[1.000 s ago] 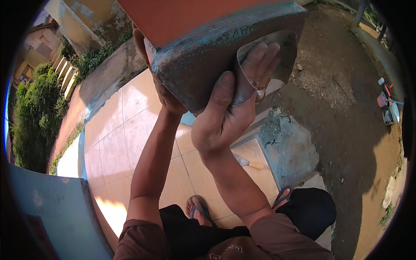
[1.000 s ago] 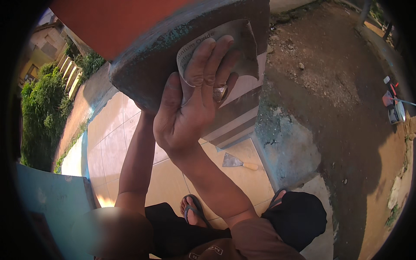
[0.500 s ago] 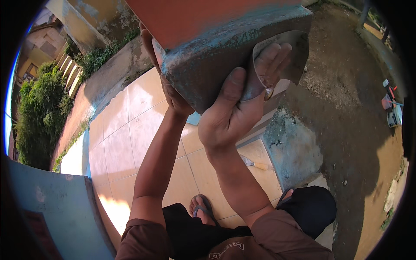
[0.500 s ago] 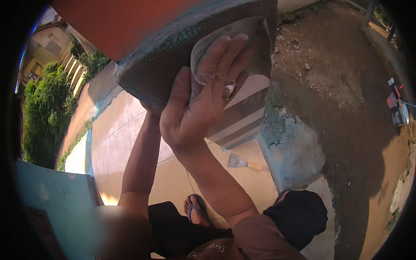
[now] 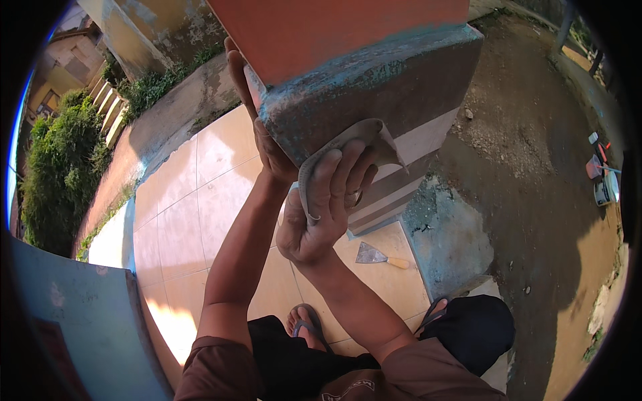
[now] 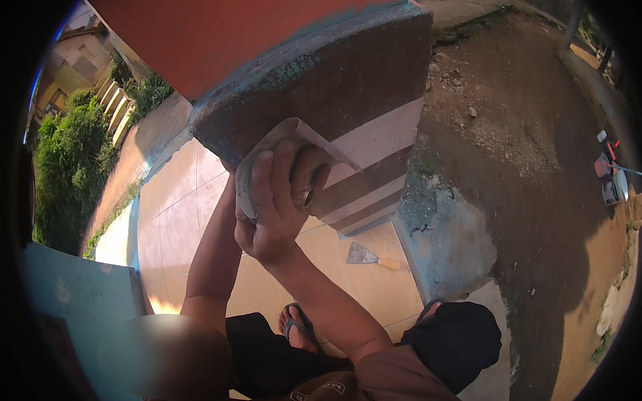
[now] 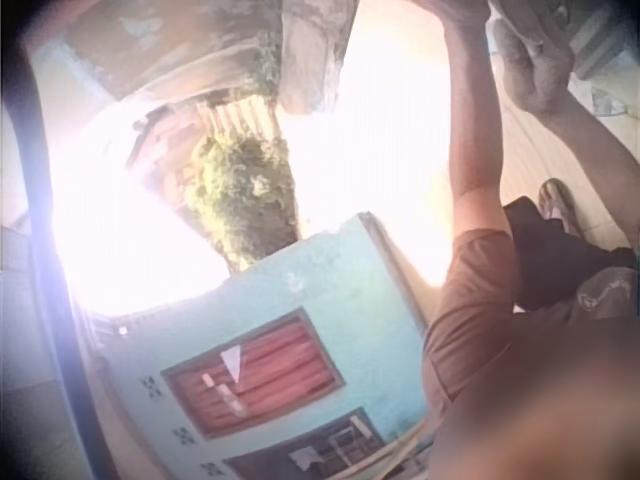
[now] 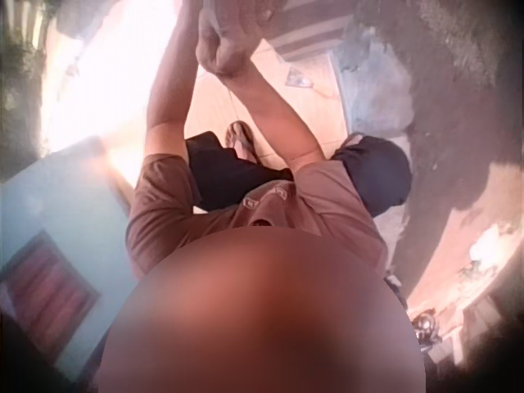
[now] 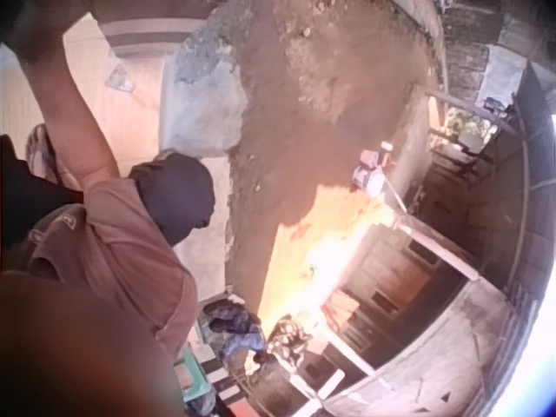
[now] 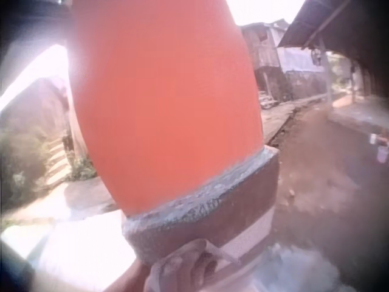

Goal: The person smooths the corner of a concrete pillar using a sanding block. They repeatedly rub the sanding block along the edges and faces of the pillar to even out the surface.

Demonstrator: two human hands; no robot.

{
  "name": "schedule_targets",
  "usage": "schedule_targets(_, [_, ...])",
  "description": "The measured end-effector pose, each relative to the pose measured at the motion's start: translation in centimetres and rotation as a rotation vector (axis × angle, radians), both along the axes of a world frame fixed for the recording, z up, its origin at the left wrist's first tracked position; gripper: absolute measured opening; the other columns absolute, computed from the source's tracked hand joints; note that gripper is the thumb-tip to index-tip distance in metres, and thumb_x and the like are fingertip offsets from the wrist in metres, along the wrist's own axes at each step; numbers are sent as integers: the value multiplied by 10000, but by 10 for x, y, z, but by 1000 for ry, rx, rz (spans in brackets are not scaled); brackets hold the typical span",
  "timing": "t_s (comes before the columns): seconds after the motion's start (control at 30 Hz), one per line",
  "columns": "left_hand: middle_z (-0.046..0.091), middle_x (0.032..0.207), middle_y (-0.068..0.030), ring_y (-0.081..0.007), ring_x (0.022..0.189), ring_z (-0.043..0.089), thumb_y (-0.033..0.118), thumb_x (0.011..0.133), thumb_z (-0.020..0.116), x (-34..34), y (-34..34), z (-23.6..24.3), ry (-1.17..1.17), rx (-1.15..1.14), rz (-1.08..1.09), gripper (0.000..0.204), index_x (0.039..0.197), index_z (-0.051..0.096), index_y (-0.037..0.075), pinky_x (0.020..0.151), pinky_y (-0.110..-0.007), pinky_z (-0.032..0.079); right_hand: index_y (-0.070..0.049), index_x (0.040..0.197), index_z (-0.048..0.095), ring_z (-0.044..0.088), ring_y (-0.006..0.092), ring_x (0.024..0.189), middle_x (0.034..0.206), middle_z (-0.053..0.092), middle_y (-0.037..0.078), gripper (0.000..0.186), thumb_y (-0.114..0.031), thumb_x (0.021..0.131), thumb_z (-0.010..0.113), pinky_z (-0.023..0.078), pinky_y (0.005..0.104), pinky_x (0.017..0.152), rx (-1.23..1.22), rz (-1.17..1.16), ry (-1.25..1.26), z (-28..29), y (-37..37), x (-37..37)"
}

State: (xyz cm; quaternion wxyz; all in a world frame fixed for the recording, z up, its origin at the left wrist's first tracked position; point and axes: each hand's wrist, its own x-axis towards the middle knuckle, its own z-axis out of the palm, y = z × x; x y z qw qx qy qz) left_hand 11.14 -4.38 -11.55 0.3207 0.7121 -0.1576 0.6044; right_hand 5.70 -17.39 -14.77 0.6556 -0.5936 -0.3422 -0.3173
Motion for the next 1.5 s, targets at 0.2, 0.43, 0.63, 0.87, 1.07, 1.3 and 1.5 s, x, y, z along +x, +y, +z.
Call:
schedule_targets(0.2, [176,1586,-218,-349,1472,178,430,1003,309,-7,1,-5,9,57,12,672,1521,251,7,1181,-465,159,13,1473,383,162,534,1444,1535,302,301,576,-338,1015,386,50,639,1138,-94,20,-258,-8,-10,18])
schedule_targets(0.43, [164,1592,-220,-350,1478,166,430,1003,310,-1,5,4,-82,143,109,675,1525,246,6,1185,-465,148,-29,1357,500,296,506,1377,1429,441,285,542,-363,930,481,108,649,1102,-325,80,-519,-24,-36,58])
schedule_targets(0.63, [153,1598,-221,-351,1484,155,430,1004,310,6,0,10,-171,215,153,677,1527,241,6,1188,-466,139,-27,1475,383,186,537,1436,1495,340,333,609,-378,979,405,83,659,1127,-438,-11,-590,-76,-58,72])
schedule_targets(0.87, [148,1586,-239,-350,1478,146,414,1011,308,15,3,13,-192,209,201,668,1511,242,-25,1190,-456,132,-13,1535,257,77,503,1468,1587,160,291,594,-307,1029,363,20,611,1159,-393,-13,-651,-23,-44,72])
schedule_targets(1.07, [109,1614,-241,-353,1504,109,454,1023,272,3,0,17,-102,179,168,703,1533,219,-28,1207,-461,100,-14,1535,257,83,477,1478,1577,183,299,593,-262,1011,383,-2,625,1152,-421,-15,-620,-97,-51,71])
schedule_targets(1.3, [108,1613,-249,-364,1503,109,480,1022,279,0,6,14,-109,211,173,729,1528,221,-41,1203,-462,99,-10,1537,252,99,467,1480,1582,182,290,585,-291,1035,358,11,589,1166,-280,-10,-659,21,-27,68])
schedule_targets(1.5, [111,1612,-249,-363,1504,105,470,1022,280,11,-5,17,-125,181,148,724,1530,216,-41,1201,-470,100,-53,1521,324,99,484,1474,1567,214,303,606,-313,985,435,12,606,1161,-462,-5,-577,-125,-64,81])
